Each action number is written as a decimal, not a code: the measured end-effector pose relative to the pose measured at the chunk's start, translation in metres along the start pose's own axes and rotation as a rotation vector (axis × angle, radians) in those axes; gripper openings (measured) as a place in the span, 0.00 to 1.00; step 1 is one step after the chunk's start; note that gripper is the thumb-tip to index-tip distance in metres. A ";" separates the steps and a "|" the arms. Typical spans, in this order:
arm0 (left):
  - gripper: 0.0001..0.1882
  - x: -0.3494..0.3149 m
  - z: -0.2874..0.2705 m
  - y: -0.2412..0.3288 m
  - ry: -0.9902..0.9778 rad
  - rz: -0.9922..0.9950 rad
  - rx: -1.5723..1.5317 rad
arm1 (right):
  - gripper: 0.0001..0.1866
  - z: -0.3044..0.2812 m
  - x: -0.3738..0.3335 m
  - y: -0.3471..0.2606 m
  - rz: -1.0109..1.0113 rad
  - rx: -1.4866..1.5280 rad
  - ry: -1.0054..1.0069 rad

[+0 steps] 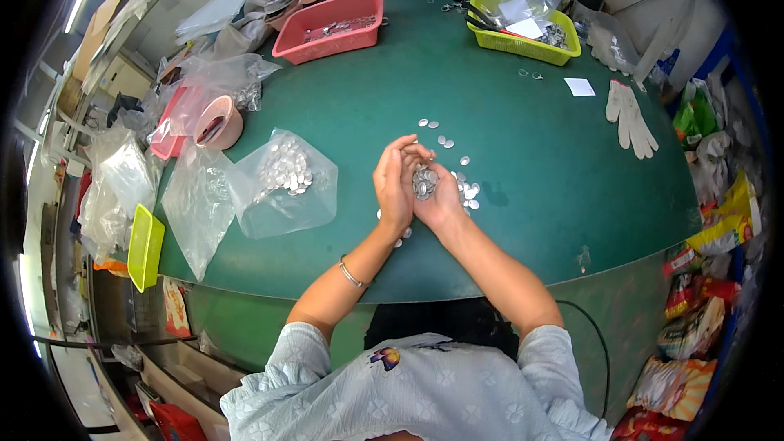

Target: The person sorts small, white, circular discs on a green table. They pick up handfuls of the discs, separate them, and place them into a clear plastic bag. The person occasionally gathers scattered discs from the table surface to continue the sorting process.

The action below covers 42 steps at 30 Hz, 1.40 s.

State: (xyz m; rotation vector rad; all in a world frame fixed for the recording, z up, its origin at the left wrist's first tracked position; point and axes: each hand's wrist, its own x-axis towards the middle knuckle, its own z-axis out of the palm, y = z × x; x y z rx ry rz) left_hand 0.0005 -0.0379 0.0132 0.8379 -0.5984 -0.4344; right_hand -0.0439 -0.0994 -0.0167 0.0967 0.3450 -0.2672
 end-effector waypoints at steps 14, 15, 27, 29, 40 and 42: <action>0.17 -0.002 -0.030 0.035 -0.285 0.213 1.027 | 0.17 0.012 -0.010 -0.011 -0.100 -0.084 -0.062; 0.18 -0.004 -0.028 0.036 -0.292 0.212 1.062 | 0.17 0.014 -0.011 -0.010 -0.101 -0.078 -0.060; 0.17 -0.011 -0.035 0.039 -0.289 0.198 1.118 | 0.18 0.026 -0.025 -0.012 -0.076 -0.164 -0.053; 0.16 -0.012 -0.036 0.037 -0.277 0.198 1.067 | 0.19 0.029 -0.029 -0.012 -0.055 -0.152 -0.019; 0.09 -0.011 -0.056 0.030 0.055 -0.427 -0.292 | 0.19 0.028 -0.032 -0.014 -0.007 -0.013 -0.032; 0.11 -0.009 -0.073 0.021 -0.003 -0.502 -0.477 | 0.19 0.026 -0.032 -0.013 -0.005 -0.026 -0.053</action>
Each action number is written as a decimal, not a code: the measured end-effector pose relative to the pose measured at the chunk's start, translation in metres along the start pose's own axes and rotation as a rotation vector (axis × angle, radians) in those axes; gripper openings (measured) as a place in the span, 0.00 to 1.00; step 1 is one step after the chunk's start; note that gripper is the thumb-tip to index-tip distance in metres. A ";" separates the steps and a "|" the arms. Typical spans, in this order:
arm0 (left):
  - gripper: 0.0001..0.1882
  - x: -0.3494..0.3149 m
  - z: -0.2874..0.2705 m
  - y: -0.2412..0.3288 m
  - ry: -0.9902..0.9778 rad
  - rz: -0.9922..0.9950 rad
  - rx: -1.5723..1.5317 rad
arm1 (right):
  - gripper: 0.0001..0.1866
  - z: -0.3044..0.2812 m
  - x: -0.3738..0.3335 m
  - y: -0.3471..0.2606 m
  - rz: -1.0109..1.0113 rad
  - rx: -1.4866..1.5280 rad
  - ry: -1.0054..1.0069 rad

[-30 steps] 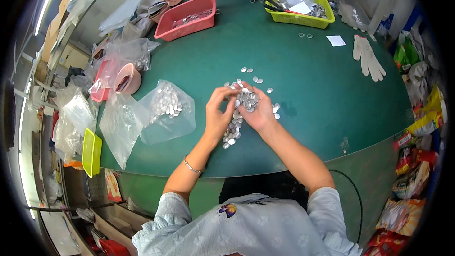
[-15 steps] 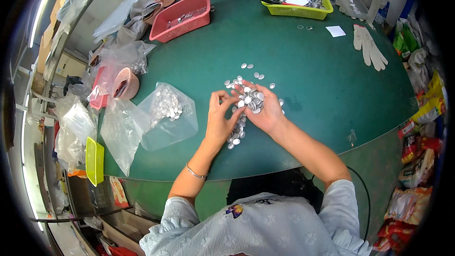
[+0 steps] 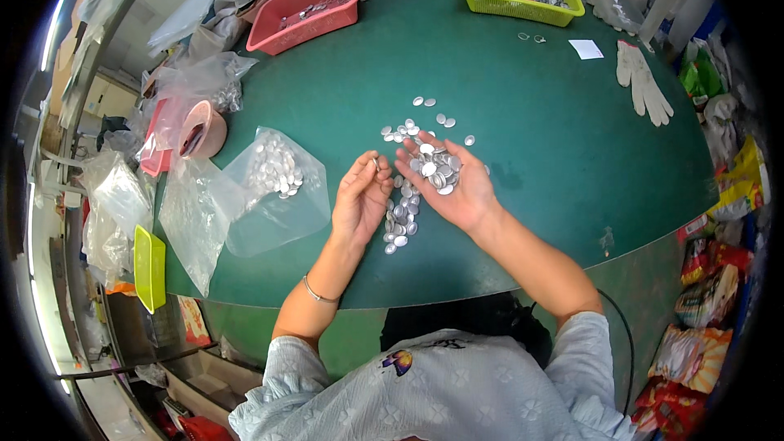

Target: The person sorts small, white, circular discs on a green table. They pick up handfuls of the discs, separate them, and place them into a clear plastic bag. The person occasionally gathers scattered discs from the table surface to continue the sorting process.

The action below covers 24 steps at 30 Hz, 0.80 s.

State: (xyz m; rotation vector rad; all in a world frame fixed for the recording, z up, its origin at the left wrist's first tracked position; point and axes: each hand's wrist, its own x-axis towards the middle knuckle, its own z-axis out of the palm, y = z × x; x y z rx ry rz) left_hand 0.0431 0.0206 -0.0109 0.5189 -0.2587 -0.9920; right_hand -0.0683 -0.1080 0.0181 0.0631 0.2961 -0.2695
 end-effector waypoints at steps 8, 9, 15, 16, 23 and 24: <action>0.18 -0.001 0.008 0.000 0.101 -0.065 0.239 | 0.19 -0.005 -0.001 -0.004 -0.017 -0.027 0.046; 0.18 -0.002 0.013 0.001 0.088 -0.044 0.253 | 0.19 -0.004 -0.001 -0.004 -0.029 -0.024 0.073; 0.23 -0.005 0.025 0.002 0.003 0.003 0.301 | 0.20 -0.008 0.001 -0.005 -0.063 -0.038 0.107; 0.23 -0.005 0.026 0.002 -0.019 0.010 0.295 | 0.20 -0.008 0.002 -0.005 -0.069 -0.040 0.108; 0.24 -0.006 0.029 0.000 -0.092 0.047 0.305 | 0.21 -0.012 0.001 -0.002 -0.033 -0.027 0.104; 0.23 -0.006 0.029 0.000 -0.091 0.048 0.311 | 0.21 -0.012 0.000 -0.002 -0.032 -0.035 0.106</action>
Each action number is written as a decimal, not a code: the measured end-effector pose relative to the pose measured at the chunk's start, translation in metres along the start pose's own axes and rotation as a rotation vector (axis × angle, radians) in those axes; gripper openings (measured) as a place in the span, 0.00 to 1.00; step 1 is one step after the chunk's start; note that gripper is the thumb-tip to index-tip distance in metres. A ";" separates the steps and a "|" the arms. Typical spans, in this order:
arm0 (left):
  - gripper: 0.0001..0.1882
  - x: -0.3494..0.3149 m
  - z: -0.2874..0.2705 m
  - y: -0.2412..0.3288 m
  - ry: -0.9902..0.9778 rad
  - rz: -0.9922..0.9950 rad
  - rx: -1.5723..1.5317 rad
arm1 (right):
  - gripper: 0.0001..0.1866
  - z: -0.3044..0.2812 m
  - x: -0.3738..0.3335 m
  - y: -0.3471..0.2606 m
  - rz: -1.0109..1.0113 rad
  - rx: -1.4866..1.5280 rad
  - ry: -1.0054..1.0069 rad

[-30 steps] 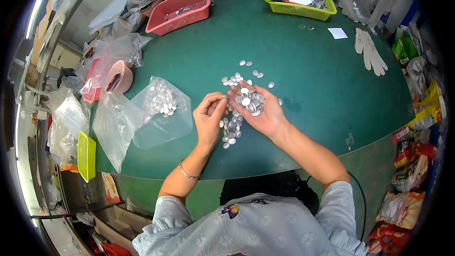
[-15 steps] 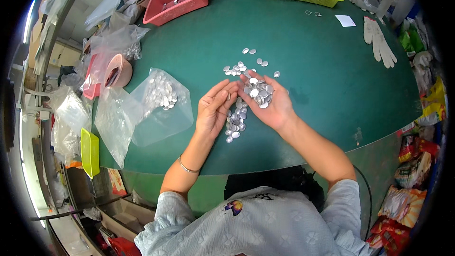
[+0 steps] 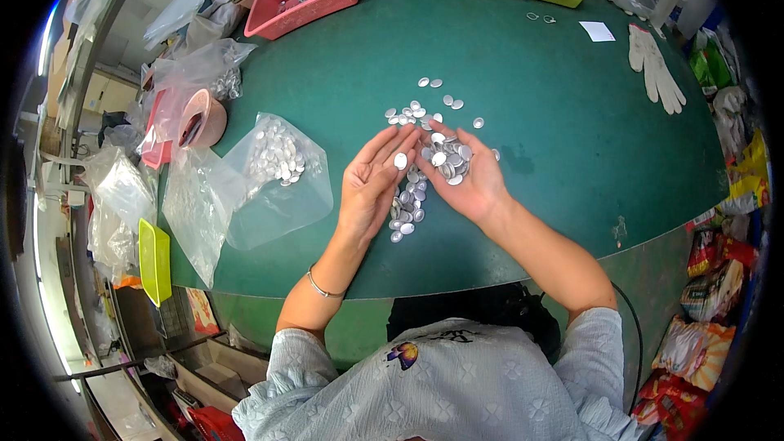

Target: The person sorts small, white, circular discs on a green table. They pick up handfuls of the discs, separate them, and place them into a clear plastic bag. The person occasionally gathers scattered discs from the table surface to continue the sorting process.

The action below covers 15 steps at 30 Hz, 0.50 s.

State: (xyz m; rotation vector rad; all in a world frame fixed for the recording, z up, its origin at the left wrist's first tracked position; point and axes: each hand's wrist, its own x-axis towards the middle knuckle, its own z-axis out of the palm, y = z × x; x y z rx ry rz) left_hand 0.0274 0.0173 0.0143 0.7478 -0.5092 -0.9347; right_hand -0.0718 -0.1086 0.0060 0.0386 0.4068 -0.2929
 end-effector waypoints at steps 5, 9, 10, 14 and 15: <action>0.22 0.000 0.003 0.002 0.000 0.016 0.009 | 0.21 0.000 0.000 0.002 -0.004 -0.036 0.009; 0.21 -0.001 0.003 0.001 0.001 0.009 0.062 | 0.21 0.004 -0.002 0.004 0.004 -0.035 0.014; 0.21 -0.001 0.002 0.001 -0.007 0.016 0.071 | 0.21 0.004 -0.003 0.004 0.010 -0.028 0.007; 0.19 -0.001 0.004 -0.001 0.002 0.035 0.112 | 0.21 -0.001 -0.001 0.003 0.019 -0.048 -0.022; 0.18 0.000 0.003 -0.001 0.034 0.002 0.013 | 0.21 -0.005 0.001 0.002 0.020 -0.055 -0.046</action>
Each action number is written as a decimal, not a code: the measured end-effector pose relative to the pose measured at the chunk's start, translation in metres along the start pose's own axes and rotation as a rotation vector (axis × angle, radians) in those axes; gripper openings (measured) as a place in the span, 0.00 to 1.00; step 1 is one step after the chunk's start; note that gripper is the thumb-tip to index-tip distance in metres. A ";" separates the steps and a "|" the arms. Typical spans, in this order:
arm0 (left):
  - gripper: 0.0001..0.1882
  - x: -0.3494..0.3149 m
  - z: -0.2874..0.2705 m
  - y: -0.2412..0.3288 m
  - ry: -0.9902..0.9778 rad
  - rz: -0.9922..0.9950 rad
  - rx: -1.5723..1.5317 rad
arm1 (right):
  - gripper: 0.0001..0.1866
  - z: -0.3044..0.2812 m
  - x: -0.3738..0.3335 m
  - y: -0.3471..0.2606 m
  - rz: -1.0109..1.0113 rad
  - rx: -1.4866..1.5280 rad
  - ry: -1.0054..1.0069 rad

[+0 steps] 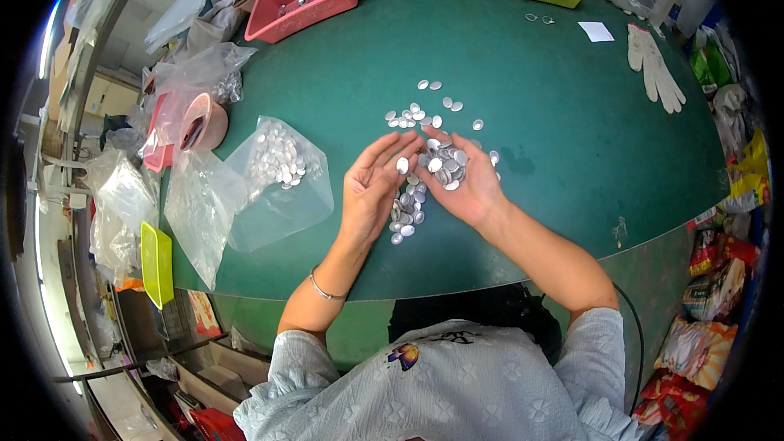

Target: The person sorts small, white, circular discs on a green table. They pick up handfuls of the discs, separate them, and place them into a clear plastic bag. The person occasionally gathers scattered discs from the table surface to continue the sorting process.

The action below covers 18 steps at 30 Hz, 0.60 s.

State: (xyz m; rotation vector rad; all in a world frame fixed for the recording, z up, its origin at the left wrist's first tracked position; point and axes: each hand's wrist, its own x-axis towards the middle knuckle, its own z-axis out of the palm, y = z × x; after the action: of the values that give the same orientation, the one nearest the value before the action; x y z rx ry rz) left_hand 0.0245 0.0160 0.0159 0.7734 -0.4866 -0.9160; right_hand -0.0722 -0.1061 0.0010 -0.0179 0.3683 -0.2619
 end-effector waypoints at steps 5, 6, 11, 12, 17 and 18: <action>0.16 -0.001 -0.020 -0.003 0.092 -0.058 0.171 | 0.20 0.012 -0.003 0.005 0.011 -0.022 0.060; 0.15 -0.001 -0.017 -0.001 0.096 -0.023 0.376 | 0.20 0.011 -0.004 0.005 0.009 -0.038 0.054; 0.18 -0.007 0.009 -0.007 -0.057 0.292 1.175 | 0.20 0.004 -0.002 0.007 0.028 -0.069 0.028; 0.17 -0.006 0.010 -0.007 -0.064 0.340 1.235 | 0.20 0.001 -0.001 0.006 0.028 -0.081 0.024; 0.13 -0.006 0.002 -0.012 -0.075 0.387 1.292 | 0.20 0.002 -0.001 0.007 0.051 -0.116 0.016; 0.12 -0.007 0.002 -0.013 -0.058 0.366 1.270 | 0.20 0.002 -0.001 0.008 0.050 -0.114 0.028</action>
State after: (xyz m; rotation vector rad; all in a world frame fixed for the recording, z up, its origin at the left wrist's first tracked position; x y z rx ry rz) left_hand 0.0133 0.0160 0.0068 1.7168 -1.2501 -0.1883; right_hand -0.0700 -0.0982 0.0030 -0.1168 0.4102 -0.1919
